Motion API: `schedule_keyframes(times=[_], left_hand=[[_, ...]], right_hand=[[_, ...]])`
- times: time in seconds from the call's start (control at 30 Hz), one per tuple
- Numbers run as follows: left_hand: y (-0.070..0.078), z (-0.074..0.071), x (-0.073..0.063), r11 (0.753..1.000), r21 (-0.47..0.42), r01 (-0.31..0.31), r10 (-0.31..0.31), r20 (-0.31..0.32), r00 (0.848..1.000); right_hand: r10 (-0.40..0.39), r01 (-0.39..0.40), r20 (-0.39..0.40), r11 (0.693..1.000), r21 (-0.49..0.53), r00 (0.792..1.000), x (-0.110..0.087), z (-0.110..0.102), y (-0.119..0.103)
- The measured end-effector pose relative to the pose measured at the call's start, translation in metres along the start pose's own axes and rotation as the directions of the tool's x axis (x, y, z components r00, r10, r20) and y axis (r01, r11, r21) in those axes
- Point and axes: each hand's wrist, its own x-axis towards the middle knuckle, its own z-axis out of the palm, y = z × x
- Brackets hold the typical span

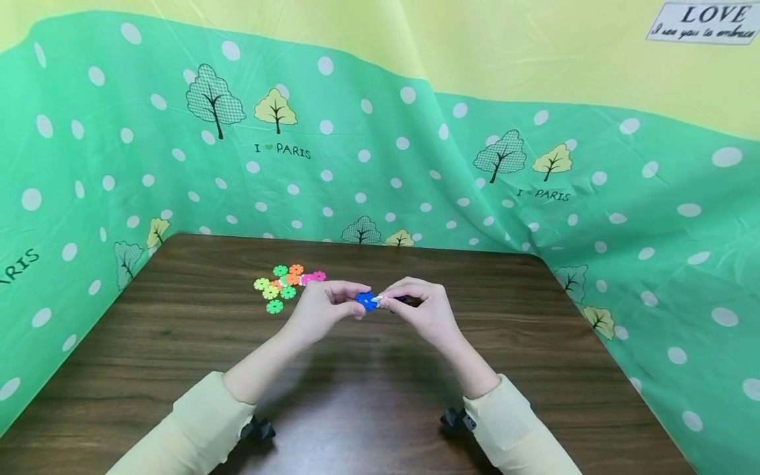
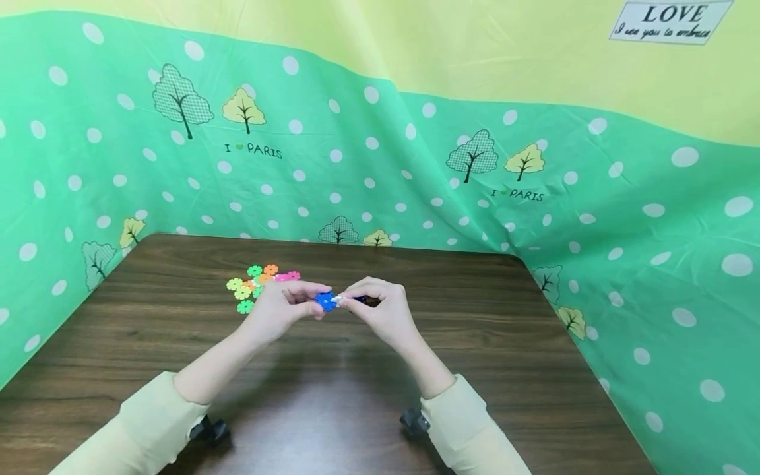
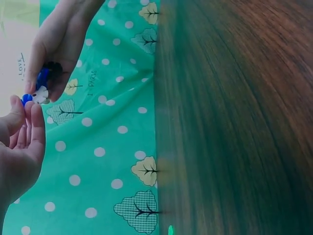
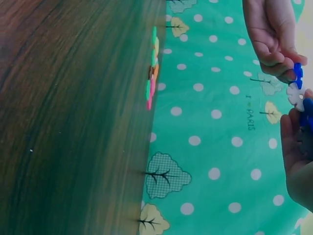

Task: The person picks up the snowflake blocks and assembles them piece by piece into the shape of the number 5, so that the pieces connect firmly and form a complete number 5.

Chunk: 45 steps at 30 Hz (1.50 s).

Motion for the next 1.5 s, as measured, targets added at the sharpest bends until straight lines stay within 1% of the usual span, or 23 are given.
schedule_keyframes(times=[0.13,0.23,0.33,0.43,0.53,0.67,0.73,0.83,0.9,0.97,1.07,1.13,1.2,1.3,1.37,1.5], left_hand=[[-0.002,0.001,0.002,0.999,0.041,0.003,-0.003,0.006,1.0],[-0.004,-0.001,0.003,0.995,0.102,-0.017,0.015,0.013,1.0],[-0.007,-0.008,0.003,0.984,0.174,-0.048,0.045,0.02,0.999],[-0.012,-0.022,0.005,0.965,0.253,-0.076,0.072,0.022,0.997],[-0.016,-0.039,0.005,0.939,0.33,-0.093,0.09,0.023,0.996],[-0.02,-0.065,0.005,0.909,0.406,-0.095,0.096,0.017,0.995],[-0.024,-0.077,0.005,0.888,0.45,-0.096,0.1,0.016,0.995],[-0.032,-0.096,0.006,0.858,0.507,-0.081,0.08,0.023,0.997],[-0.038,-0.107,0.006,0.831,0.551,-0.075,0.063,0.04,0.997],[-0.045,-0.118,0.006,0.815,0.576,-0.067,0.038,0.061,0.997],[-0.055,-0.131,0.006,0.782,0.617,-0.083,0.024,0.104,0.994],[-0.062,-0.138,0.006,0.754,0.647,-0.114,0.029,0.141,0.99],[-0.07,-0.144,0.006,0.71,0.685,-0.164,0.044,0.189,0.981],[-0.081,-0.152,0.006,0.651,0.726,-0.221,0.051,0.249,0.967],[-0.087,-0.156,0.005,0.63,0.742,-0.231,0.032,0.272,0.962],[-0.094,-0.164,0.004,0.596,0.77,-0.229,-0.016,0.296,0.955]], right_hand=[[0.055,-0.053,0.022,0.996,-0.074,0.998,0.001,-0.002,-0.02],[0.08,-0.072,0.055,0.988,-0.14,0.995,0.001,-0.006,-0.024],[0.108,-0.094,0.067,0.977,-0.189,0.992,0.001,-0.01,-0.024],[0.132,-0.116,0.058,0.969,-0.218,0.99,0.0,-0.015,-0.024],[0.15,-0.132,0.057,0.96,-0.248,0.987,0.0,-0.019,-0.023],[0.147,-0.12,0.074,0.951,-0.285,0.986,-0.002,-0.024,-0.022],[0.139,-0.109,0.085,0.95,-0.293,0.987,-0.002,-0.026,-0.021],[0.126,-0.091,0.101,0.951,-0.295,0.987,-0.002,-0.029,-0.02],[0.123,-0.087,0.109,0.953,-0.289,0.986,-0.001,-0.031,-0.019],[0.126,-0.089,0.116,0.955,-0.284,0.985,-0.001,-0.033,-0.019],[0.145,-0.107,0.123,0.956,-0.274,0.982,0.0,-0.035,-0.018],[0.161,-0.123,0.127,0.955,-0.269,0.979,0.001,-0.036,-0.017],[0.177,-0.137,0.132,0.954,-0.267,0.975,0.001,-0.036,-0.017],[0.188,-0.146,0.138,0.953,-0.266,0.972,0.002,-0.037,-0.017],[0.189,-0.146,0.146,0.954,-0.262,0.971,0.002,-0.037,-0.017],[0.185,-0.145,0.159,0.961,-0.237,0.97,0.002,-0.037,-0.016]])
